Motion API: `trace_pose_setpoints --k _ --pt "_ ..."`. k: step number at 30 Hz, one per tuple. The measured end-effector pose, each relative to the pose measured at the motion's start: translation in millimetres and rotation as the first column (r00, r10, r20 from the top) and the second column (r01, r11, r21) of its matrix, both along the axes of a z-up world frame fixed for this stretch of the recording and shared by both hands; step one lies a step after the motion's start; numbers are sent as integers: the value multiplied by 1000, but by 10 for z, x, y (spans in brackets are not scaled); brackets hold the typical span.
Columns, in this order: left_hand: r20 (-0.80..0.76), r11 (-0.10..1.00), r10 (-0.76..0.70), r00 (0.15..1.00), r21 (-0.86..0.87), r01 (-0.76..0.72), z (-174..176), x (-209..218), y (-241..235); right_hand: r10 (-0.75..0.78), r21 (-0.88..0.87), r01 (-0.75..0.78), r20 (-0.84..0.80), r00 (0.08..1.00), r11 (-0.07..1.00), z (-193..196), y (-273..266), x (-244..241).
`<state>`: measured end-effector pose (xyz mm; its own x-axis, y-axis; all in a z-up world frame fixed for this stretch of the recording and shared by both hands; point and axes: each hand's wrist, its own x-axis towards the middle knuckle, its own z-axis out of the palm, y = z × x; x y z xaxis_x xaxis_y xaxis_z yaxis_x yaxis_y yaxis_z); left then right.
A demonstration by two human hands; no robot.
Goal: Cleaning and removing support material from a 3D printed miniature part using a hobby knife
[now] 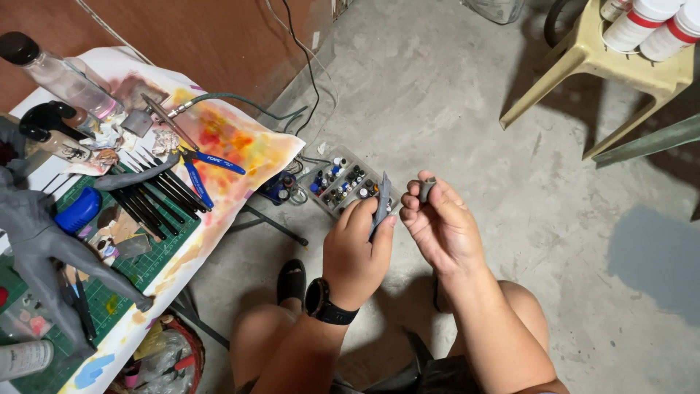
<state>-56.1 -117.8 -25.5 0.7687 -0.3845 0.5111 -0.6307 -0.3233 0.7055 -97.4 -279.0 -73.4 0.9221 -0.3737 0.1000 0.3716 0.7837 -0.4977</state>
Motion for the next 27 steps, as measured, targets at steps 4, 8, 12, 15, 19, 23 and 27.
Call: trace_pose_setpoints --k 4,8,12,15,19,23,27 --pt "-23 998 -40 999 -40 39 88 -35 23 7 20 -6 -83 997 1000 72 94 -22" --pt "-103 978 -110 989 -187 89 172 -12 6 -92 -74 83 -116 989 994 -18 97 -47" --pt "-133 936 -131 982 -342 78 102 30 -82 -345 -481 246 -127 930 841 29 249 -51" --pt "-202 903 -121 972 -428 23 -31 67 -94 -418 -806 344 134 899 482 -70 192 2" --pt "-262 905 -96 960 -424 -26 -72 141 -28 -380 -835 348 184 906 426 -114 295 5" --pt "-397 872 -182 900 -488 -39 -176 293 138 -311 -744 214 9 950 633 -380 345 105" --pt "-501 787 -370 782 -616 -23 -535 434 213 -184 -506 76 -167 969 859 -316 585 279"
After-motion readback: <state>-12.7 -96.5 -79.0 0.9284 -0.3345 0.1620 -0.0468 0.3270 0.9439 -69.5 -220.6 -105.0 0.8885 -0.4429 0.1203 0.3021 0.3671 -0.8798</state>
